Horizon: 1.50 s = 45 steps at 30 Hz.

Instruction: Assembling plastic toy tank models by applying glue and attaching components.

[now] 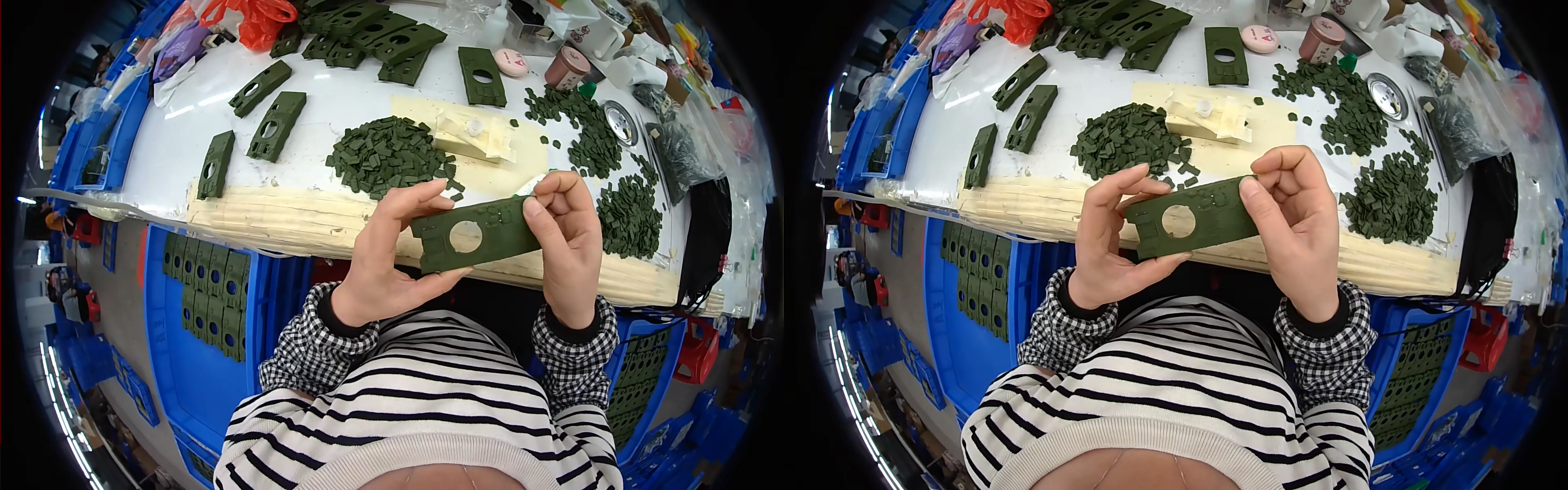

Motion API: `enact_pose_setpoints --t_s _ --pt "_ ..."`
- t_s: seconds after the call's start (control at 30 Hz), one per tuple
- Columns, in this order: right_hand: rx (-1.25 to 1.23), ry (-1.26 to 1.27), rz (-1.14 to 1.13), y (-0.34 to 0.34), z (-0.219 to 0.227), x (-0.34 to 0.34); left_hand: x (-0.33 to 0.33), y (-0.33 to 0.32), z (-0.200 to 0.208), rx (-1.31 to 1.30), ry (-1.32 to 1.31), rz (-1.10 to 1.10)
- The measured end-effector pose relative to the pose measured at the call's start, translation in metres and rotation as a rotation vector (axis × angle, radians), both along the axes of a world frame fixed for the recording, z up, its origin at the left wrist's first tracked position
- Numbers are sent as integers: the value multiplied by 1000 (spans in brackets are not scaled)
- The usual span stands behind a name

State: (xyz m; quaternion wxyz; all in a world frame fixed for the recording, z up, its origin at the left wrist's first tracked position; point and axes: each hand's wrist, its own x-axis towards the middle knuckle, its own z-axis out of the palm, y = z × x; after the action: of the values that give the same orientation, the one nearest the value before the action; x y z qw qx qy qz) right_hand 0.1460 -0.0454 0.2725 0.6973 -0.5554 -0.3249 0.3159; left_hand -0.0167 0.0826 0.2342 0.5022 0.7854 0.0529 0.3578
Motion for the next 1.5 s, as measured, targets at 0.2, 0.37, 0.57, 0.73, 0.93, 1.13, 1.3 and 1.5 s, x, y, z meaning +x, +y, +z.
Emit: enact_pose_setpoints --t_s 0.2,0.37,0.57,0.73,0.93,1.13,1.3,1.5 --pt "-26 -148 -91 -1 0 0 -44 4 25 -73 156 -96" --pt "8 -145 -88 -8 -6 11 -147 46 60 -196 60 -468" --pt "-12 -201 0 -11 -2 10 -240 56 83 -188 66 314" --pt "16 -262 11 -13 -5 9 -201 108 47 4 204 1234" --pt "2 -278 -17 -25 -4 9 -200 217 -10 246 414 1441" --pt "3 -272 -27 -26 -5 8 -202 244 -19 36 615 1243" --pt "-3 -262 0 -22 -4 7 -192 235 -6 -21 664 1118" --pt "-16 -250 13 -21 -2 5 -186 230 -6 113 703 1139"
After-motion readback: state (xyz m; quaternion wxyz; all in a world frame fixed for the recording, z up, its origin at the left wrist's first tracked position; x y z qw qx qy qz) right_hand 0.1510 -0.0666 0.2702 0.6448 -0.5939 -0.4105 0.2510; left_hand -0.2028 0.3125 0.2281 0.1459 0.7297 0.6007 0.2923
